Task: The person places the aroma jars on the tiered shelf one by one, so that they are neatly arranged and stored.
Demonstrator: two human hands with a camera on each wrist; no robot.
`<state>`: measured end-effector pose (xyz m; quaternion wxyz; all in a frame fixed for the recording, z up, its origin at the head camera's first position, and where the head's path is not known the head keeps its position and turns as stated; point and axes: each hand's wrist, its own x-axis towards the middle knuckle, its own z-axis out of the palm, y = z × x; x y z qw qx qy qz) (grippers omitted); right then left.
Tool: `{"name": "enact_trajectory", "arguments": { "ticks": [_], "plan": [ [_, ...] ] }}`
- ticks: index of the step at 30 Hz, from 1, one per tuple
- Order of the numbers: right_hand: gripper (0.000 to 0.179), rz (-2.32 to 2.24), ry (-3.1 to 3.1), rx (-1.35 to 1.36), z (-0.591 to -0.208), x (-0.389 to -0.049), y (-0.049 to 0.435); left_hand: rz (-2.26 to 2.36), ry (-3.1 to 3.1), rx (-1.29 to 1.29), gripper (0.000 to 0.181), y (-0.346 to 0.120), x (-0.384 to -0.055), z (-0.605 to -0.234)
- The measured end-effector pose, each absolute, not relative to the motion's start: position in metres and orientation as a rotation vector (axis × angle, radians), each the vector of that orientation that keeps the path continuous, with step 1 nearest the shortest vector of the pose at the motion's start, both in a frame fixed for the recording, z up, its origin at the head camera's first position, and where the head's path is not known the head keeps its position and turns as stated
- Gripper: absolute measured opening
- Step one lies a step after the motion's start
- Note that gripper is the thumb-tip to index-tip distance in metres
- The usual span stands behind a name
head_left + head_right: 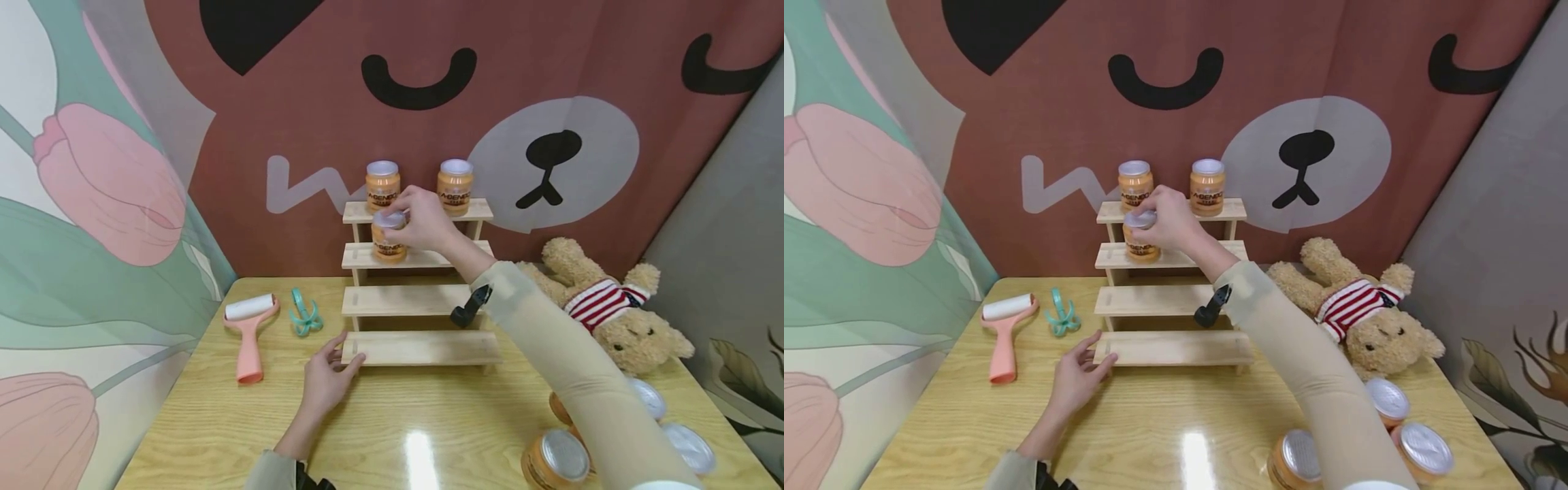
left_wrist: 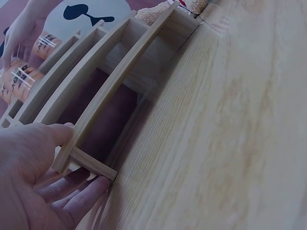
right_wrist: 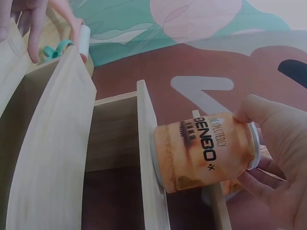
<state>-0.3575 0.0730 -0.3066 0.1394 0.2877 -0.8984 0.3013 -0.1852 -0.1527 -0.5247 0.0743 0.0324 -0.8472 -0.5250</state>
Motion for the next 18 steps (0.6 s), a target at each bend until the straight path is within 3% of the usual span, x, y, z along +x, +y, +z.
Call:
{"name": "enact_trajectory", "arguments": {
  "ticks": [18],
  "plan": [
    [0.031,0.878,-2.54,0.804,-0.316,-0.3527,0.0647,-1.589,-2.521,0.086,0.066,-0.1523,-0.1842,-0.5257]
  ]
}}
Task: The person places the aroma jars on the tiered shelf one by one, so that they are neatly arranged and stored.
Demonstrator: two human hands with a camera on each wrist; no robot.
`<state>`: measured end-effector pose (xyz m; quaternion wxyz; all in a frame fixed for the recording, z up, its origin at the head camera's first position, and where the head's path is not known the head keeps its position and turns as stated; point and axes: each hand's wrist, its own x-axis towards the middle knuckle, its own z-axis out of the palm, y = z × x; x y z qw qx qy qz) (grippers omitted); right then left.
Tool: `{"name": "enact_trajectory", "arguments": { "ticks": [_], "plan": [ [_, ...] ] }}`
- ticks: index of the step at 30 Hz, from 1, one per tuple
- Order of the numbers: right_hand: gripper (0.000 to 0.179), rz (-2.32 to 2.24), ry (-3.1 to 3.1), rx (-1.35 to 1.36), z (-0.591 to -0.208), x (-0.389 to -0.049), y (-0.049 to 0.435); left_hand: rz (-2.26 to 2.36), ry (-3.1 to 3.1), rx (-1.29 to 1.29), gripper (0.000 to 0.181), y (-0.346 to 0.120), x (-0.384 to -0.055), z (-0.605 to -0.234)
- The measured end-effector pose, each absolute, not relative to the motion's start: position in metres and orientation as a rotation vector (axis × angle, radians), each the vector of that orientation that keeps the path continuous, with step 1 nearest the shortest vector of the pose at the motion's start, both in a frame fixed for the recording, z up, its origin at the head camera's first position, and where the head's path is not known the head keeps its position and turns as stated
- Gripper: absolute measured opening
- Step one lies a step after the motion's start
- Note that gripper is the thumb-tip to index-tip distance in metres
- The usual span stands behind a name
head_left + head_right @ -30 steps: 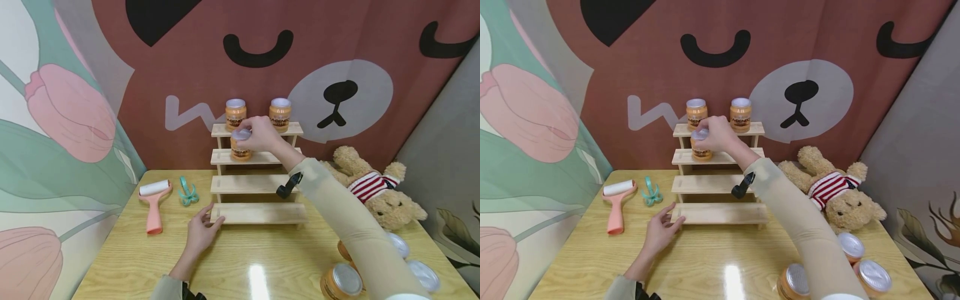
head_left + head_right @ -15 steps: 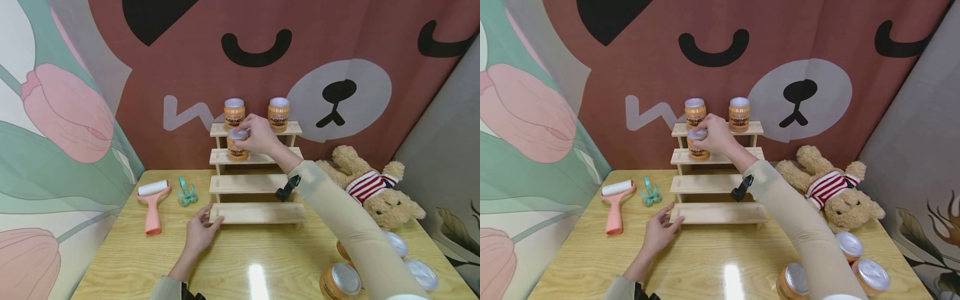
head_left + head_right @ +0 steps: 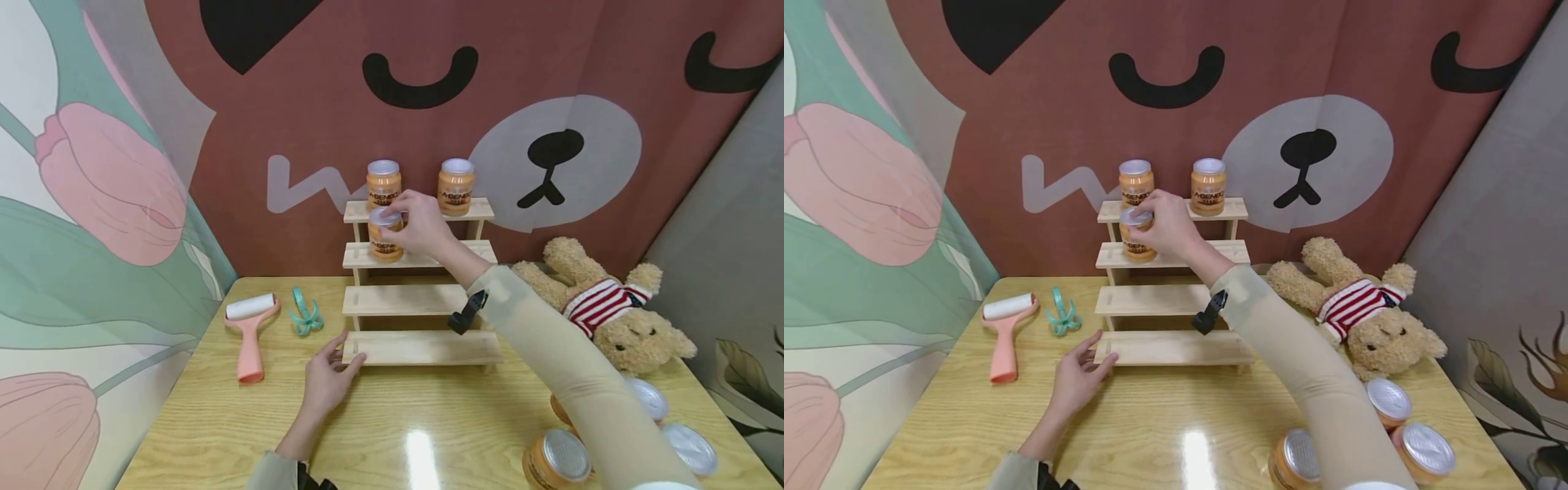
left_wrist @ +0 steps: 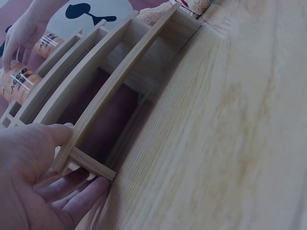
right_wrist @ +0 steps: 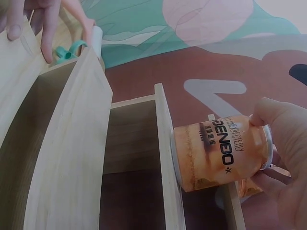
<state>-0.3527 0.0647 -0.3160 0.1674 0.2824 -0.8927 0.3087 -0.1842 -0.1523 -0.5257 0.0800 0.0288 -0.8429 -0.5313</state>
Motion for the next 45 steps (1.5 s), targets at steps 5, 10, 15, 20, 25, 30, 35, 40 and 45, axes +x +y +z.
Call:
{"name": "enact_trajectory", "arguments": {
  "ticks": [5,10,15,20,25,30,35,40,45],
  "plan": [
    [0.029,0.86,-2.52,0.818,-0.316,-0.351,0.065,-1.584,-2.525,0.083,0.066,-0.153,-0.184,-0.526],
    [0.027,0.851,-2.505,0.847,-0.314,-0.351,0.069,-1.582,-2.527,0.079,0.066,-0.153,-0.185,-0.526],
    [0.025,0.874,-2.479,0.866,-0.307,-0.347,0.083,-1.574,-2.527,0.082,0.066,-0.152,-0.184,-0.526],
    [0.024,0.807,-2.457,0.876,-0.296,-0.338,0.107,-1.567,-2.524,0.08,0.065,-0.151,-0.184,-0.524],
    [0.023,0.654,-2.477,0.89,-0.287,-0.323,0.14,-1.571,-2.52,0.086,0.064,-0.15,-0.184,-0.523],
    [0.018,0.572,-2.463,0.9,-0.285,-0.306,0.176,-1.575,-2.516,0.089,0.064,-0.151,-0.183,-0.523],
    [0.013,0.527,-2.483,0.881,-0.289,-0.291,0.212,-1.584,-2.514,0.088,0.065,-0.152,-0.182,-0.525],
    [0.015,0.48,-2.526,0.811,-0.294,-0.272,0.242,-1.579,-2.515,0.086,0.065,-0.152,-0.182,-0.525],
    [0.017,0.462,-2.558,0.772,-0.302,-0.26,0.266,-1.568,-2.514,0.082,0.064,-0.152,-0.183,-0.525]
  ]
}}
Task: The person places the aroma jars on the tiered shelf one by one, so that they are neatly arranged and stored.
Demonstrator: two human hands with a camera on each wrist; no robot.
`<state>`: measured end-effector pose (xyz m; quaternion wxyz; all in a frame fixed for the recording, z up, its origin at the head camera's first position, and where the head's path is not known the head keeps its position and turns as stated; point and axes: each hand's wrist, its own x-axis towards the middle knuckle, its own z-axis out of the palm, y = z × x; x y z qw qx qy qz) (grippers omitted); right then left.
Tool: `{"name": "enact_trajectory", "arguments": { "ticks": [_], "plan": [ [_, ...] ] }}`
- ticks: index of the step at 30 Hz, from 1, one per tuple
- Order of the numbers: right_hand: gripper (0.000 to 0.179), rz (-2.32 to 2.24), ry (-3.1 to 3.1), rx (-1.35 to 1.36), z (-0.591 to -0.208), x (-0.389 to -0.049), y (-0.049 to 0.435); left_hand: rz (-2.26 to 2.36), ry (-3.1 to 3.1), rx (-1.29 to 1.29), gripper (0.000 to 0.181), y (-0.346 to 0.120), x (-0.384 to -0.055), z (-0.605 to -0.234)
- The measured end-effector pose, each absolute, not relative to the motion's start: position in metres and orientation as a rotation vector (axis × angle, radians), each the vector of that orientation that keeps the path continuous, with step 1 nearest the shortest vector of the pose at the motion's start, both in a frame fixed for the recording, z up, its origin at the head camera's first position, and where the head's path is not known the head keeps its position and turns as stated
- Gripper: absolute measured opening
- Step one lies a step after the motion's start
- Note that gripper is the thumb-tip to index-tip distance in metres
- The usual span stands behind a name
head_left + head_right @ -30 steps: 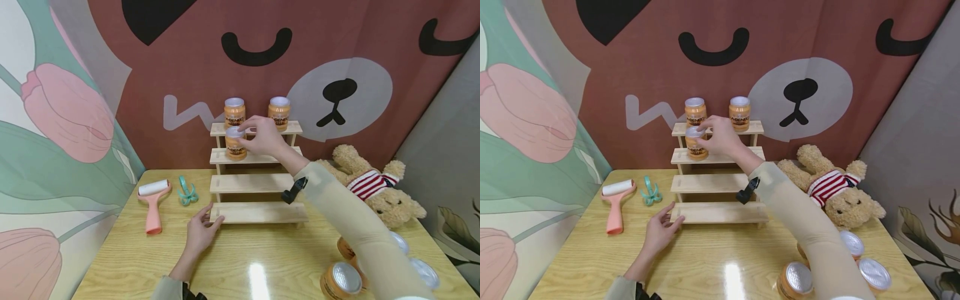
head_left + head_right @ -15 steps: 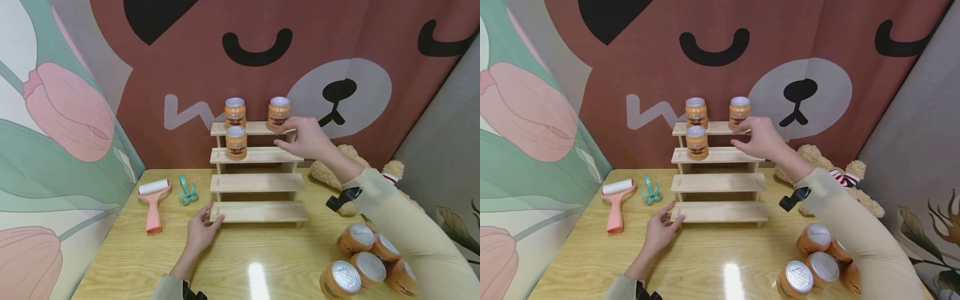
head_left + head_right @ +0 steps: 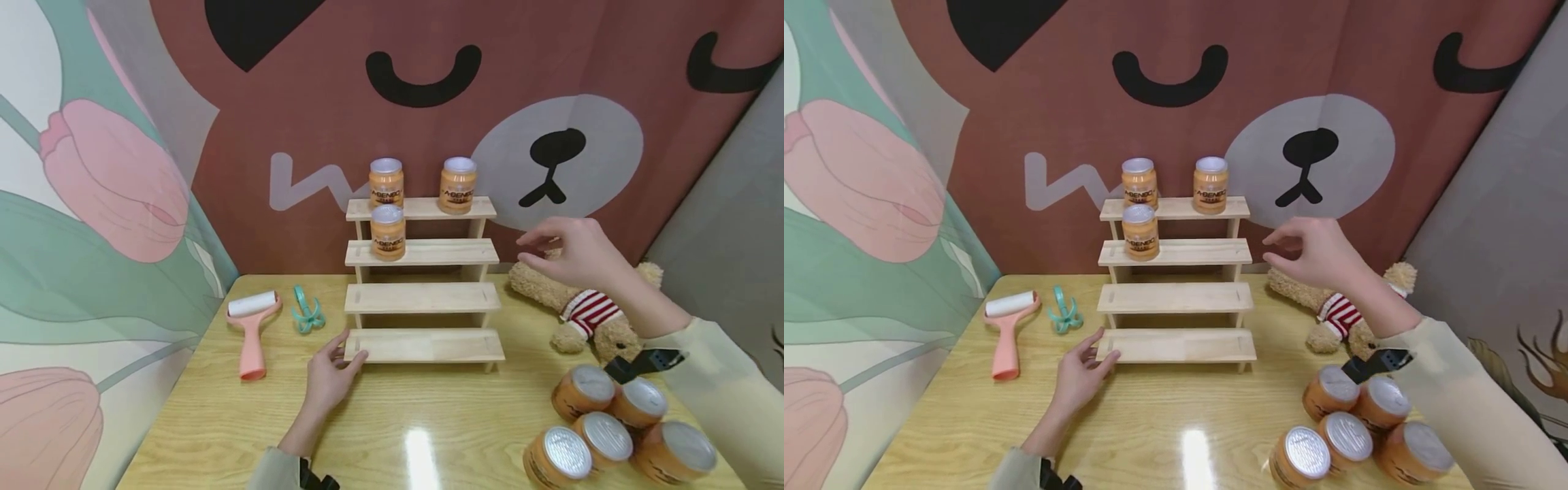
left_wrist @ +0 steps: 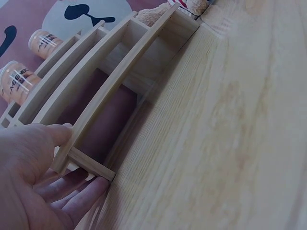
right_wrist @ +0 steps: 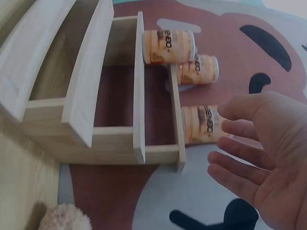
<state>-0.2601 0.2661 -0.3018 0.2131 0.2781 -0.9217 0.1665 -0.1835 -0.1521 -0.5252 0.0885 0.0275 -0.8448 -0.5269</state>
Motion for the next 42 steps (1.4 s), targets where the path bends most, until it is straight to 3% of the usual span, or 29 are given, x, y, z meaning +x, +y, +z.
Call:
{"name": "enact_trajectory", "arguments": {
  "ticks": [19,31,42],
  "plan": [
    [0.024,0.493,-2.933,0.987,-0.348,-0.21,0.335,-1.58,-2.511,0.081,0.063,-0.147,-0.185,-0.526],
    [0.045,0.535,-3.094,1.062,-0.377,-0.189,0.346,-1.565,-2.5,0.075,0.063,-0.149,-0.183,-0.526],
    [0.049,0.543,-3.246,1.033,-0.387,-0.186,0.349,-1.565,-2.497,0.083,0.063,-0.151,-0.183,-0.527]
  ]
}}
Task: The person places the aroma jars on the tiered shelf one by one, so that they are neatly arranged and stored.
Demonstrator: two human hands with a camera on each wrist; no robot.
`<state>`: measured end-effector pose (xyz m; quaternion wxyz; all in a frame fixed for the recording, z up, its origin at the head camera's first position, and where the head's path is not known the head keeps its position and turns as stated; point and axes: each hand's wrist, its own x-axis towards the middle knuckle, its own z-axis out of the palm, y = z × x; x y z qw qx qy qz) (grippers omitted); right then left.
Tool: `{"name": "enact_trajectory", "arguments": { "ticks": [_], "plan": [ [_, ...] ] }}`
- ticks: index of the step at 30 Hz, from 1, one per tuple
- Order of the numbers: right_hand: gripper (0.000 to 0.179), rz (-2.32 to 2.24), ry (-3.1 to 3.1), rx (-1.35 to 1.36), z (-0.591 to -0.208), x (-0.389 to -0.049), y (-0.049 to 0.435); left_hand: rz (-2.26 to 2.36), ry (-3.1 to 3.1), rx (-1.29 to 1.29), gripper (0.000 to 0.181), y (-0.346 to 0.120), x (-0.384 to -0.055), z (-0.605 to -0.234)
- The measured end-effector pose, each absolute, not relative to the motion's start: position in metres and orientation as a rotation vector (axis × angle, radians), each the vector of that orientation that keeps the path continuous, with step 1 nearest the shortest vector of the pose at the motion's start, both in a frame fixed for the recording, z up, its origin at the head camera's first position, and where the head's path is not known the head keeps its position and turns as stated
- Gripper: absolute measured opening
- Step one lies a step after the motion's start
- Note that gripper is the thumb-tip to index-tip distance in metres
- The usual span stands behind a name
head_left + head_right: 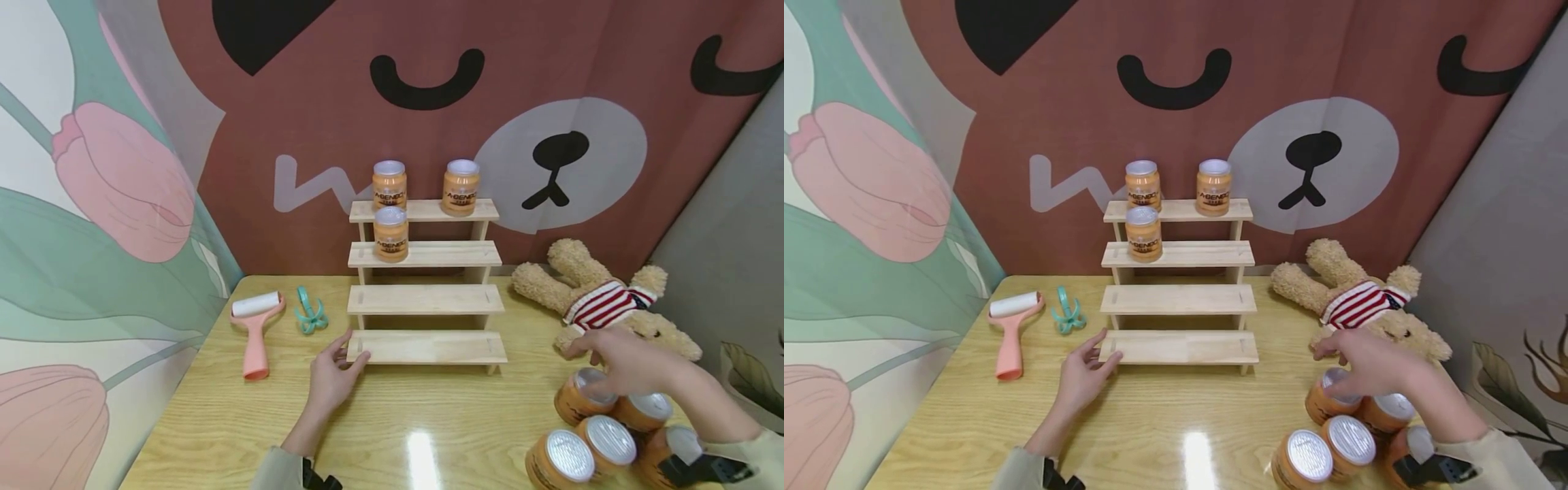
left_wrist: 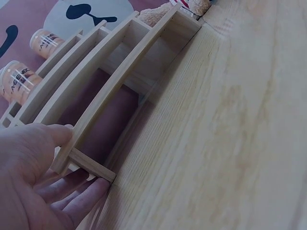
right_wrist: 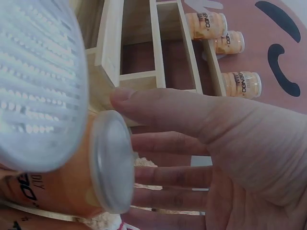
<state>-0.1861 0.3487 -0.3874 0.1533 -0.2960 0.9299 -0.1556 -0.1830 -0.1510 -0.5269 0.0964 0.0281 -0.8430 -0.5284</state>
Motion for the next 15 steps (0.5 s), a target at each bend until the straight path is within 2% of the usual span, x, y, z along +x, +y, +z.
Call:
{"name": "enact_trajectory", "arguments": {
  "ticks": [10,15],
  "plan": [
    [0.033,-0.412,2.662,-0.876,-0.392,-0.183,0.344,-1.567,-2.499,0.089,0.062,-0.151,-0.183,-0.525],
    [0.032,-0.412,2.674,-0.949,-0.391,-0.183,0.336,-1.587,-2.5,0.098,0.062,-0.151,-0.183,-0.525]
  ]
}}
